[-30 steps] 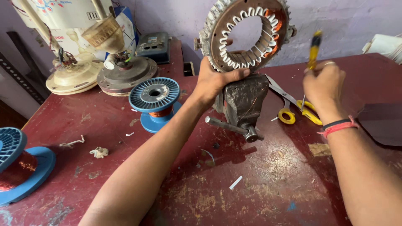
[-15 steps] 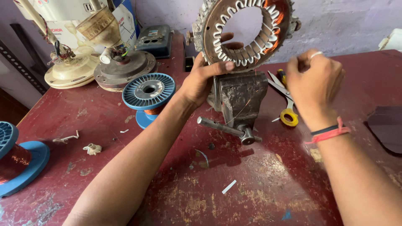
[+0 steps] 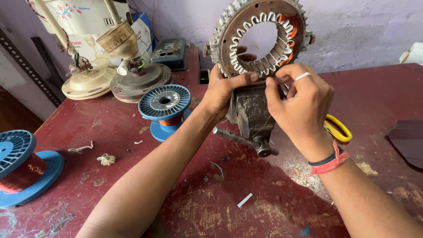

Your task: The person winds copper wire into the slots of a motor stator held in a bench vise. They use a screwdriver to push the wire into the slots and cut the wire with scissors as needed.

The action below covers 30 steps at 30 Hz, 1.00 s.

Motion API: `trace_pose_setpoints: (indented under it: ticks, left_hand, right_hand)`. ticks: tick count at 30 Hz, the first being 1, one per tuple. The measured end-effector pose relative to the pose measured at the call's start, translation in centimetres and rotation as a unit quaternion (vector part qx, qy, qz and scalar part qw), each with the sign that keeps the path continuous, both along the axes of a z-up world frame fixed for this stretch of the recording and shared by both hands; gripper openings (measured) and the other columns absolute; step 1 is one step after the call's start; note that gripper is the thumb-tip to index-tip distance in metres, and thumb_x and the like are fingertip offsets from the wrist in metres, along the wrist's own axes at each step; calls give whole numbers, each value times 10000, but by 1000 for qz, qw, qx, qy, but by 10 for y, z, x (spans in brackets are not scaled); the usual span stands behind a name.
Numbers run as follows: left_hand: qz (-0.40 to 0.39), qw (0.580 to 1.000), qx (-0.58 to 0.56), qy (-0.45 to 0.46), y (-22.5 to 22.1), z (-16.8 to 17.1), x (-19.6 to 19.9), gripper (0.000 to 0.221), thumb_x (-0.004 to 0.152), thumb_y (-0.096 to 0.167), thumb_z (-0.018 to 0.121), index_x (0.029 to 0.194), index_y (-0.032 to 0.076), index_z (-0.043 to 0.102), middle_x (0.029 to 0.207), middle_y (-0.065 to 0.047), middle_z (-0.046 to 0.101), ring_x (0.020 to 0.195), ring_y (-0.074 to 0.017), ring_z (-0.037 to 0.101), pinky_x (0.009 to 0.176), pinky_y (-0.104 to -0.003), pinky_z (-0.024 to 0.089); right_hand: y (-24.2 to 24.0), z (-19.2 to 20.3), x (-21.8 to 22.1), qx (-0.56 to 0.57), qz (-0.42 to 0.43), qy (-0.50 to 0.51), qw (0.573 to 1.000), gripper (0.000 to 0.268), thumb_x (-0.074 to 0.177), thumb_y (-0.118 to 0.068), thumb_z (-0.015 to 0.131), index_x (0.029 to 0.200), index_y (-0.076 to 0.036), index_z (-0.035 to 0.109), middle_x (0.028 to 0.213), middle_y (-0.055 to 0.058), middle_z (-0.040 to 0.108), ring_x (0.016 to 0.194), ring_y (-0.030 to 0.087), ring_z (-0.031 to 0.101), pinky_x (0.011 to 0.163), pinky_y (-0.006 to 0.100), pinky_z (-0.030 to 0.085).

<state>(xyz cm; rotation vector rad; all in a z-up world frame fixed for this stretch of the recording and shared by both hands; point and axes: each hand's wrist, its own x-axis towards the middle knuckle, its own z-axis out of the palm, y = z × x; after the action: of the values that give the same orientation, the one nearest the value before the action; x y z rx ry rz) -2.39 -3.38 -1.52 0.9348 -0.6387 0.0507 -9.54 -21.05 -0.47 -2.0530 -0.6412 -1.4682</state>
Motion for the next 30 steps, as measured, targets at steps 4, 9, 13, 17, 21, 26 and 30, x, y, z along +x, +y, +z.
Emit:
trace_pose_setpoints:
  ticks: [4,9,13,17,21,26,30]
  left_hand:
    - [2,1000,-3,-24,-1,-1,4,661,792,-50,818,1376,-46,508,1311,-184,641,1122,-247,684,994,-391,598]
    - [-23,1000,0,-17,0,-1,-1,617,793,-68,811,1355,-49,557,1219,-188,677,1034,-236,712,943,-391,614]
    - [-24,1000,1,2,1,0,-2,608,784,-63,818,1341,-53,575,1146,-221,693,978,-240,721,915,-395,619]
    - [-1,1000,-6,2,-1,-2,3,578,778,-65,825,1295,-77,569,1175,-193,687,992,-240,723,925,-399,625]
    - [-7,1000,-11,-10,0,-2,6,639,763,-52,822,1335,-52,536,1246,-177,662,1055,-246,699,973,-398,598]
    - [-20,997,63,-29,12,4,2,775,742,-39,814,1434,-6,467,1325,-184,623,1184,-273,657,1064,-411,556]
    - [-37,997,65,-33,13,5,-2,795,739,-64,803,1451,0,454,1351,-167,612,1203,-267,647,1066,-417,554]
  right_hand:
    - [-3,-1,1,-2,14,-1,1000,107,992,-32,807,974,-34,701,825,59,689,659,136,655,624,288,483]
    - [-5,-1,0,-16,29,-31,999,61,1016,-29,794,1055,-15,749,939,117,737,741,209,708,685,315,525]
    - [-4,1,-1,-23,23,-40,999,86,1029,-45,798,1109,-31,769,1007,124,747,826,258,726,716,336,540]
    - [-3,1,-3,-28,19,-43,998,70,1035,-48,791,1100,-31,773,1017,119,742,843,264,723,733,341,543]
    - [-3,1,-3,-39,16,-47,998,67,1050,-34,769,1117,-35,770,987,116,736,810,250,713,710,327,534]
    - [-3,1,-2,-6,30,-17,999,89,1026,-40,793,1101,-19,749,902,113,705,696,206,653,636,326,482]
    - [-4,0,-2,-8,28,-25,999,96,1032,-48,812,1097,-27,746,917,107,707,719,190,658,650,315,485]
